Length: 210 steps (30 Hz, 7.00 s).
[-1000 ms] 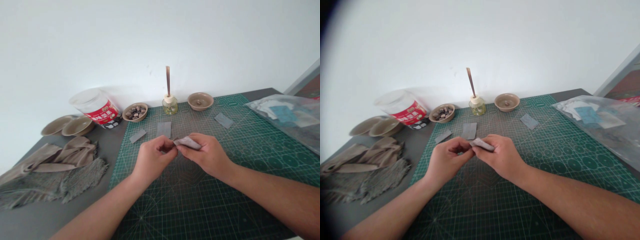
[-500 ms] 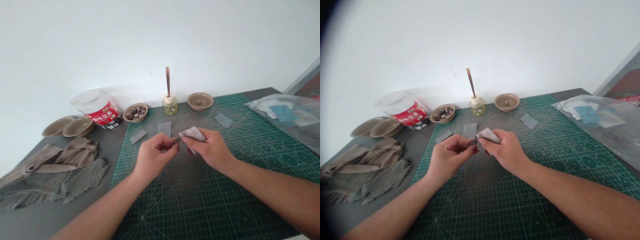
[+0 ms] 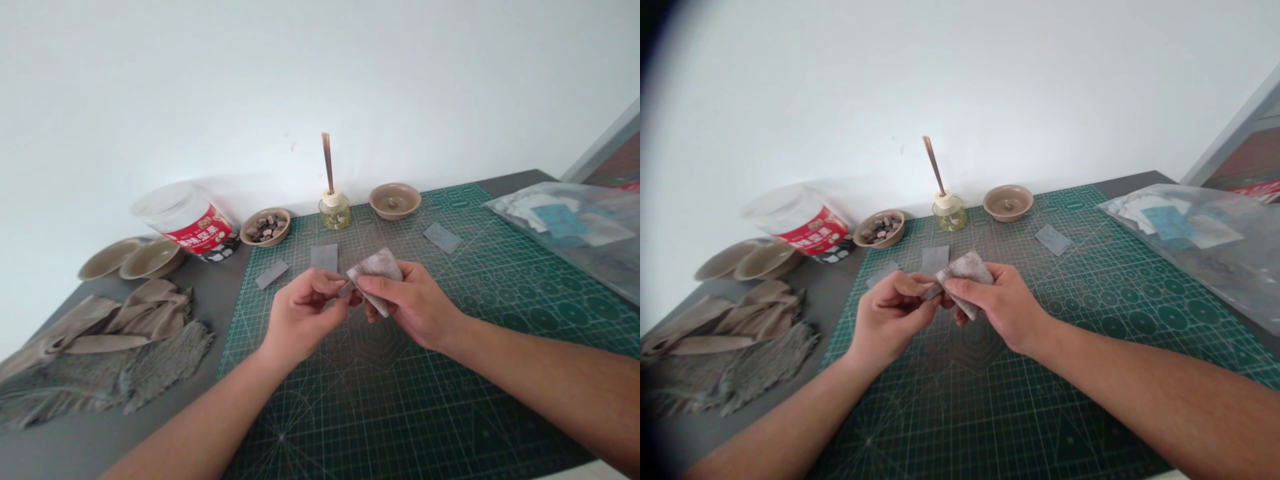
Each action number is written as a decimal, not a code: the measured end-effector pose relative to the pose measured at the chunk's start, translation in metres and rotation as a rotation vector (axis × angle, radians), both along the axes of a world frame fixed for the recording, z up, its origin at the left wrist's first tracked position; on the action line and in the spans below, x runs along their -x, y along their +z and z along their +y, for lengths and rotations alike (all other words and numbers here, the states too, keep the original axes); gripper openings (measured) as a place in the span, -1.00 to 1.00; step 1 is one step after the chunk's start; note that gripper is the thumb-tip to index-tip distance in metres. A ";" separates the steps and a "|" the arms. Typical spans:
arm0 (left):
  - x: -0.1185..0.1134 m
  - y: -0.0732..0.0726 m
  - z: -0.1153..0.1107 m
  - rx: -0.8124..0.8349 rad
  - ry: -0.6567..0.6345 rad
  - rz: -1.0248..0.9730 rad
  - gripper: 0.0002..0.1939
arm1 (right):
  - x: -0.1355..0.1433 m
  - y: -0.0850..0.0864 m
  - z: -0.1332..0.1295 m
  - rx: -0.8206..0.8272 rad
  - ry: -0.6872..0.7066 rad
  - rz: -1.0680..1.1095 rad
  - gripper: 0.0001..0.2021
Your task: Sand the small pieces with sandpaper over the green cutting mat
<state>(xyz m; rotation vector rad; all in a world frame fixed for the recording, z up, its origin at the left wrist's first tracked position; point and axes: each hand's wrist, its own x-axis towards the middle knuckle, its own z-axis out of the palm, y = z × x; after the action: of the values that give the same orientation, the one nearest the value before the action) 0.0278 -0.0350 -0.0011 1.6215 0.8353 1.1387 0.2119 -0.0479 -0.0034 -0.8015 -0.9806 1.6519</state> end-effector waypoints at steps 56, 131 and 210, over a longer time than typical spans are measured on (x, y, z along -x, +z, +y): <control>-0.001 -0.004 0.004 -0.154 0.126 0.183 -0.89 | -0.008 0.002 0.001 -0.252 -0.234 -0.547 -0.76; 0.006 0.008 0.003 -0.003 0.050 0.098 -0.85 | -0.015 0.013 -0.011 -0.791 -0.341 -0.811 -0.81; 0.001 -0.011 0.010 -0.269 0.086 0.579 -0.77 | -0.031 0.003 0.020 -0.317 0.166 -0.552 -0.75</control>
<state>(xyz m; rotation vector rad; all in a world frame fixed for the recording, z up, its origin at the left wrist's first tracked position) 0.0266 -0.0254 -0.0120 2.2099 1.1618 0.8682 0.2424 -0.0282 -0.0003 -0.9992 -1.6860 1.3790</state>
